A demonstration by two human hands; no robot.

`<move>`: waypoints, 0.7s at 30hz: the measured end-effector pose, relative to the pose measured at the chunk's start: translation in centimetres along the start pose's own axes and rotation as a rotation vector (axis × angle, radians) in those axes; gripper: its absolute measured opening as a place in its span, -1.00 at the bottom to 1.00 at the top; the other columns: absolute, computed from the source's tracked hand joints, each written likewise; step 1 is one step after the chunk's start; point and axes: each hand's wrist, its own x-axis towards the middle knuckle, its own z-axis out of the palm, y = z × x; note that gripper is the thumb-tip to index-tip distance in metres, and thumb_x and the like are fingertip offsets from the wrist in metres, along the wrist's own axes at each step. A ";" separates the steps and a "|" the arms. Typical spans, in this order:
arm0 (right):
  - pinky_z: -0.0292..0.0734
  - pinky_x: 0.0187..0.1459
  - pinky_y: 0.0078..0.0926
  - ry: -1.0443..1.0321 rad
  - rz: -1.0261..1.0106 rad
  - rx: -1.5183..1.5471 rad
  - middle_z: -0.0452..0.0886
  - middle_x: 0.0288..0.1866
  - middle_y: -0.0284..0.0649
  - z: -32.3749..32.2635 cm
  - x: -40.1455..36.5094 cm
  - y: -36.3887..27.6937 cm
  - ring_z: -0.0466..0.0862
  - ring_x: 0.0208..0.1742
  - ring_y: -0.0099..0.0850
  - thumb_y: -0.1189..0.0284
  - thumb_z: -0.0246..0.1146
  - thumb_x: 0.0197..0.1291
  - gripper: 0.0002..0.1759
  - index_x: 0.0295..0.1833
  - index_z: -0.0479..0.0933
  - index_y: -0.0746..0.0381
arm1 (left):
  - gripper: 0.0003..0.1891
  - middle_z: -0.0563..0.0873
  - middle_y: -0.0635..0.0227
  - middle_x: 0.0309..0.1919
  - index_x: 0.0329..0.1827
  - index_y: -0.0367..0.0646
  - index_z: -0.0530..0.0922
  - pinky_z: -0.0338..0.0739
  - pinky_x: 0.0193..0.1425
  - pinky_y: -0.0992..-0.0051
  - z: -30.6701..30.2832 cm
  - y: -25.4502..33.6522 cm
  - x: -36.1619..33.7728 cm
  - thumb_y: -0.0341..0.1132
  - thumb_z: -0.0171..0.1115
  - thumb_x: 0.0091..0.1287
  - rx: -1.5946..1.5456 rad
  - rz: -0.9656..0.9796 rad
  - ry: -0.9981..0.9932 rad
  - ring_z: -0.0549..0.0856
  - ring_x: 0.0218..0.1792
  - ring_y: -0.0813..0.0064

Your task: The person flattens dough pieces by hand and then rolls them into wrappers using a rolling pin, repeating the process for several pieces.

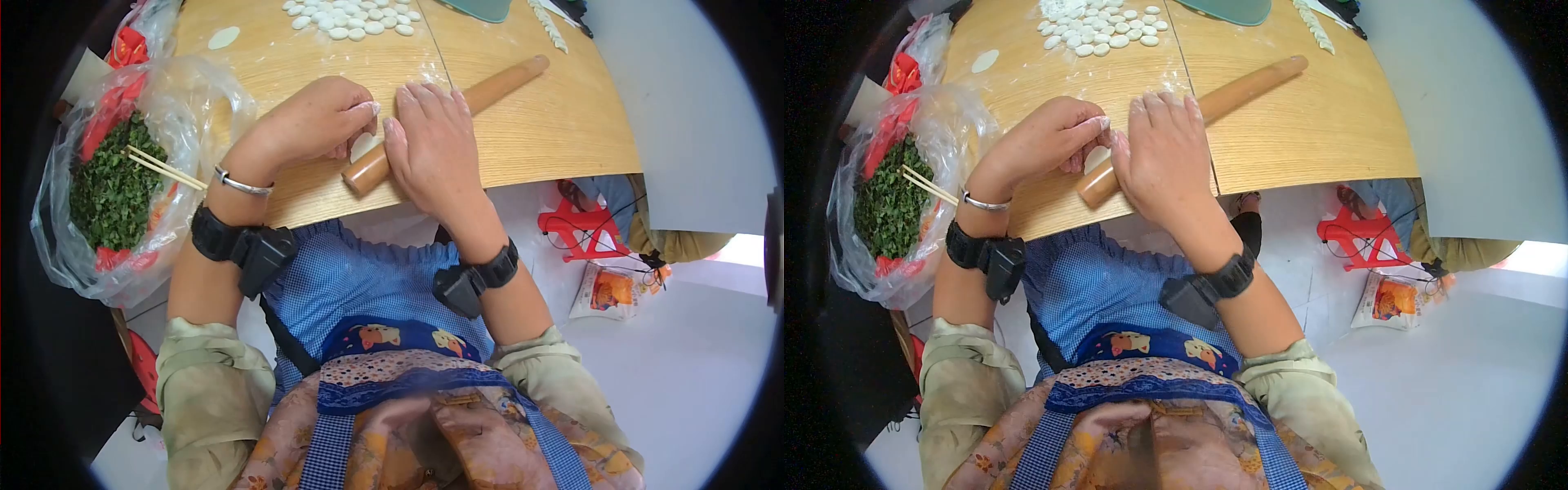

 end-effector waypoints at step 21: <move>0.05 0.60 0.08 -0.051 0.064 0.020 0.41 0.47 0.11 -2.2 -3.9 0.4 0.32 0.54 0.06 0.24 0.09 0.44 -0.38 0.47 0.35 0.40 | -0.87 0.66 0.36 -0.46 -0.24 -0.31 0.63 0.53 -0.26 0.53 0.6 -0.1 0.1 -0.51 0.32 0.15 0.192 0.183 -0.034 0.60 -0.40 0.60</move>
